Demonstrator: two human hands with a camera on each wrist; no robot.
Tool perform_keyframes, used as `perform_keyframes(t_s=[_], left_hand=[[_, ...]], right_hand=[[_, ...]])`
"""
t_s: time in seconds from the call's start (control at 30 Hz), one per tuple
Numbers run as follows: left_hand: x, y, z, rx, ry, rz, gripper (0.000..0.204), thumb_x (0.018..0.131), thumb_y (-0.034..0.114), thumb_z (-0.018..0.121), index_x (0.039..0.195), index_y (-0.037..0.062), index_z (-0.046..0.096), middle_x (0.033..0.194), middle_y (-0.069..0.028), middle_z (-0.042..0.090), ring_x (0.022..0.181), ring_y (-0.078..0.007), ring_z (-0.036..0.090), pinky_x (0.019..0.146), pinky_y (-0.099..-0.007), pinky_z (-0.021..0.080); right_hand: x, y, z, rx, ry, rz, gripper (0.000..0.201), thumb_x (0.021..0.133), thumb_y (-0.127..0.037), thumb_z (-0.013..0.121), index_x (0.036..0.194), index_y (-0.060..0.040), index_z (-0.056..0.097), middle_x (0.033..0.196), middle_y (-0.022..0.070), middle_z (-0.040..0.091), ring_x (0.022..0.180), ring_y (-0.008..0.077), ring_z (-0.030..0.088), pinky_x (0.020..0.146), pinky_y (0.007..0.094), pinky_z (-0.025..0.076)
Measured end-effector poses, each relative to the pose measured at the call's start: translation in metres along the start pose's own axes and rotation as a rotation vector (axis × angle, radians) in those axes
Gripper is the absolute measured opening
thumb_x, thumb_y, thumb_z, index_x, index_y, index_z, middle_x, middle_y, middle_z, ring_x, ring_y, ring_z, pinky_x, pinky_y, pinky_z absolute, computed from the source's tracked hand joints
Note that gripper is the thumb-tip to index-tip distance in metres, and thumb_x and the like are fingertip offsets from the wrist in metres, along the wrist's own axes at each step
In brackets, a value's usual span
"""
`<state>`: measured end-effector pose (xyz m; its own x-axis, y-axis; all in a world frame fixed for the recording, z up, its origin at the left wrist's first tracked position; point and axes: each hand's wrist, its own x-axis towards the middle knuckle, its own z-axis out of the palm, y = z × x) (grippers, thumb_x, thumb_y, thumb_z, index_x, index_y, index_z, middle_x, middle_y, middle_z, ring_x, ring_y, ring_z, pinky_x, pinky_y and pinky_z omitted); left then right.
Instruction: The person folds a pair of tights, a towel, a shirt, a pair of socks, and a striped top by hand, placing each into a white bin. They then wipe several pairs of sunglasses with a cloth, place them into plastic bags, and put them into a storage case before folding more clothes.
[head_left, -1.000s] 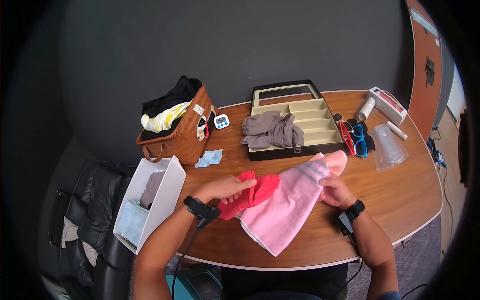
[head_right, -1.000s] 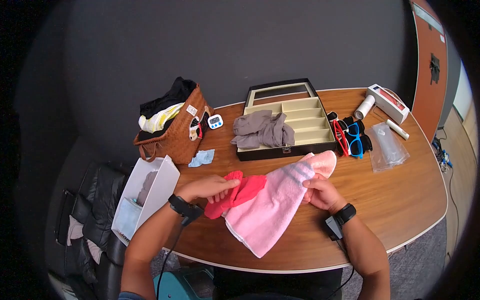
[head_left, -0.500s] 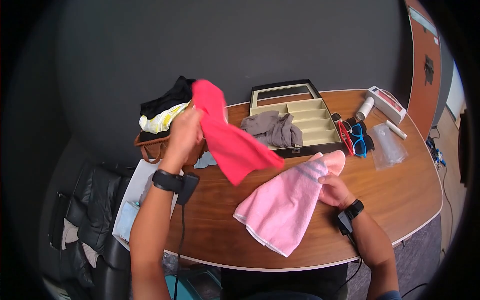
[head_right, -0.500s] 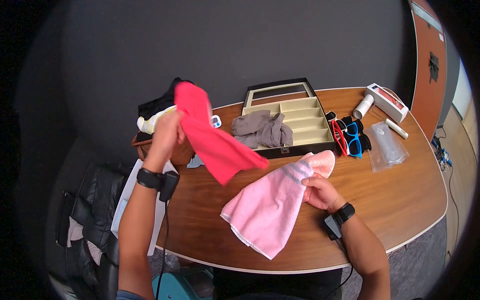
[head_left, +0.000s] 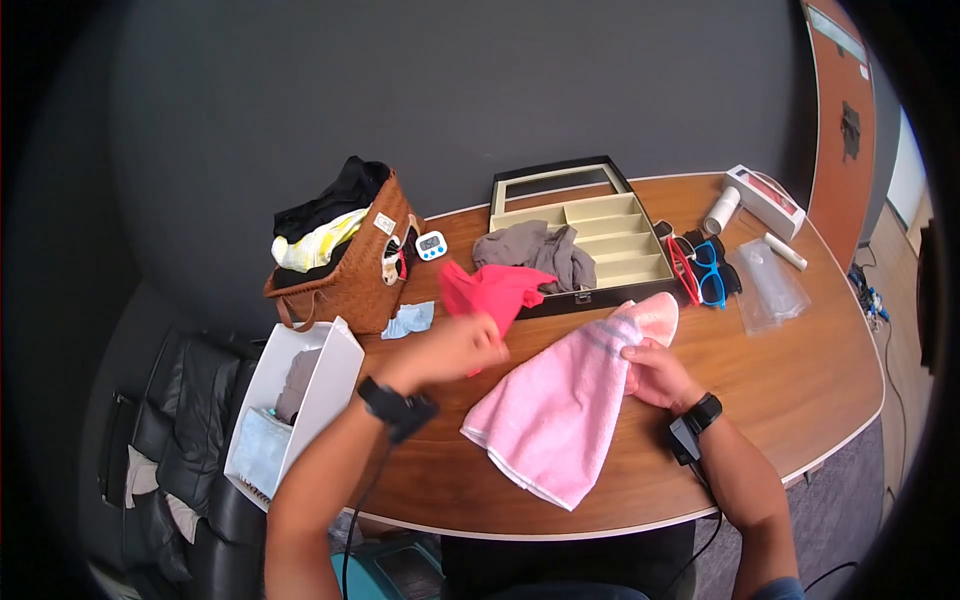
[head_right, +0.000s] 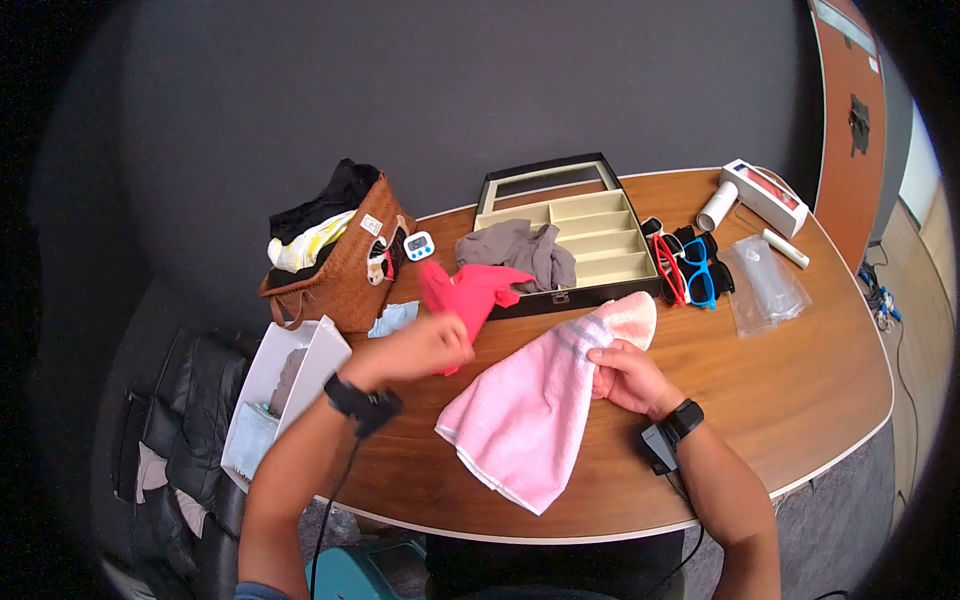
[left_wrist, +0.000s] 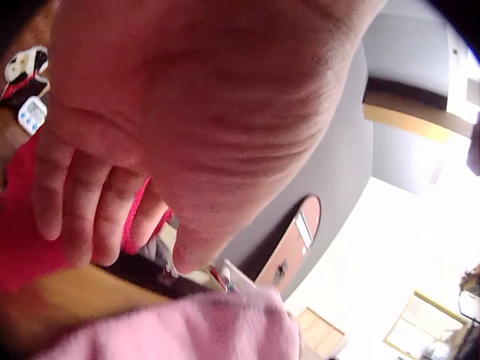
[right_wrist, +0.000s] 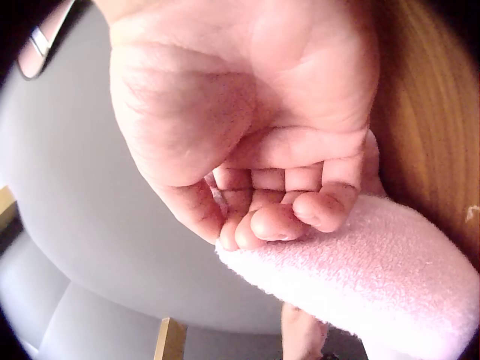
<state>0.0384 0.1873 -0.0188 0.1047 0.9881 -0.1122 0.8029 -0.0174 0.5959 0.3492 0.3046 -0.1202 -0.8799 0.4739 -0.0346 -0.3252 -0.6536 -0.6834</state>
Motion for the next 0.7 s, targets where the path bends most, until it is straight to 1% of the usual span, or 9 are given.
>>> perform_keyframes(t_s=[0.1, 0.23, 0.3, 0.33, 0.4, 0.43, 0.5, 0.57, 0.7], left_hand=[[-0.023, 0.017, 0.052, 0.303, -0.220, -0.066, 0.032, 0.094, 0.034, 0.057, 0.092, 0.0027, 0.061, 0.084, -0.0122, 0.065, 0.078, -0.0272, 0.063, 0.071, -0.0390, 0.050], [-0.022, -0.009, 0.075, 0.406, -0.103, 0.058, 0.038, 0.094, 0.038, 0.055, 0.091, 0.0007, 0.061, 0.083, -0.0162, 0.063, 0.082, -0.0343, 0.062, 0.074, -0.0425, 0.049], [-0.017, -0.013, 0.064, 0.276, -0.171, 0.091, 0.035, 0.096, 0.035, 0.055, 0.088, 0.0007, 0.061, 0.076, -0.0097, 0.061, 0.073, -0.0252, 0.061, 0.067, -0.0381, 0.049], [-0.016, -0.004, 0.052, 0.276, -0.172, 0.092, 0.035, 0.096, 0.035, 0.055, 0.088, 0.0007, 0.061, 0.076, -0.0097, 0.061, 0.073, -0.0252, 0.061, 0.067, -0.0381, 0.049], [-0.017, 0.020, 0.022, -0.171, -0.272, -0.051, 0.032, 0.097, 0.031, 0.054, 0.085, 0.0025, 0.061, 0.072, -0.0009, 0.057, 0.066, -0.0123, 0.056, 0.060, -0.0301, 0.047], [-0.018, 0.032, 0.008, -0.282, -0.288, -0.098, 0.028, 0.098, 0.028, 0.054, 0.083, 0.0053, 0.062, 0.072, 0.0051, 0.053, 0.064, -0.0034, 0.050, 0.056, -0.0233, 0.043], [-0.018, 0.048, -0.014, -0.421, -0.212, -0.112, 0.024, 0.097, 0.025, 0.055, 0.083, 0.0061, 0.062, 0.071, 0.0050, 0.054, 0.063, -0.0040, 0.050, 0.056, -0.0233, 0.043], [-0.020, 0.072, -0.039, -0.549, -0.035, -0.067, 0.019, 0.095, 0.022, 0.057, 0.086, 0.0065, 0.063, 0.074, 0.0056, 0.055, 0.066, -0.0035, 0.050, 0.059, -0.0227, 0.043], [0.004, 0.100, -0.080, -0.684, 0.395, 0.345, 0.018, 0.093, 0.020, 0.057, 0.087, 0.0049, 0.064, 0.081, 0.0023, 0.058, 0.075, -0.0053, 0.052, 0.068, -0.0238, 0.045]], right_hand=[[0.000, 0.000, -0.001, 0.006, -0.014, -0.005, 0.015, 0.097, -0.019, 0.056, 0.100, -0.0055, 0.061, 0.075, 0.0016, 0.062, 0.067, 0.0128, 0.059, 0.063, 0.0285, 0.048], [-0.001, -0.002, 0.000, 0.015, -0.066, -0.064, 0.022, 0.096, -0.020, 0.056, 0.109, -0.0038, 0.060, 0.086, 0.0043, 0.065, 0.076, 0.0144, 0.062, 0.067, 0.0306, 0.051], [0.007, 0.005, -0.031, 0.179, -0.251, -0.091, 0.031, 0.095, -0.021, 0.056, 0.120, -0.0028, 0.057, 0.103, 0.0086, 0.068, 0.090, 0.0167, 0.066, 0.077, 0.0327, 0.053], [0.004, -0.001, -0.006, 0.180, -0.249, -0.092, 0.031, 0.095, -0.021, 0.056, 0.120, -0.0028, 0.057, 0.103, 0.0086, 0.068, 0.090, 0.0167, 0.066, 0.077, 0.0327, 0.053], [-0.001, -0.011, 0.045, 0.135, 0.383, -0.142, 0.020, 0.091, -0.025, 0.061, 0.100, -0.0074, 0.060, 0.071, -0.0024, 0.056, 0.057, 0.0069, 0.049, 0.059, 0.0233, 0.046], [-0.001, -0.010, 0.039, 0.134, 0.382, -0.142, 0.020, 0.091, -0.025, 0.061, 0.100, -0.0074, 0.060, 0.071, -0.0024, 0.056, 0.057, 0.0069, 0.049, 0.059, 0.0233, 0.046], [-0.003, -0.009, 0.013, 0.152, -0.006, -0.162, 0.023, 0.094, -0.026, 0.056, 0.104, -0.0057, 0.061, 0.083, 0.0038, 0.063, 0.070, 0.0152, 0.059, 0.072, 0.0296, 0.049], [0.000, -0.005, -0.008, 0.199, -0.041, -0.143, 0.020, 0.095, -0.026, 0.055, 0.093, -0.0071, 0.058, 0.075, 0.0020, 0.057, 0.063, 0.0142, 0.052, 0.067, 0.0283, 0.046], [0.004, -0.008, -0.004, 0.162, -0.173, -0.194, 0.028, 0.096, -0.026, 0.052, 0.073, -0.0100, 0.047, 0.063, -0.0005, 0.042, 0.055, 0.0117, 0.039, 0.056, 0.0263, 0.037]])
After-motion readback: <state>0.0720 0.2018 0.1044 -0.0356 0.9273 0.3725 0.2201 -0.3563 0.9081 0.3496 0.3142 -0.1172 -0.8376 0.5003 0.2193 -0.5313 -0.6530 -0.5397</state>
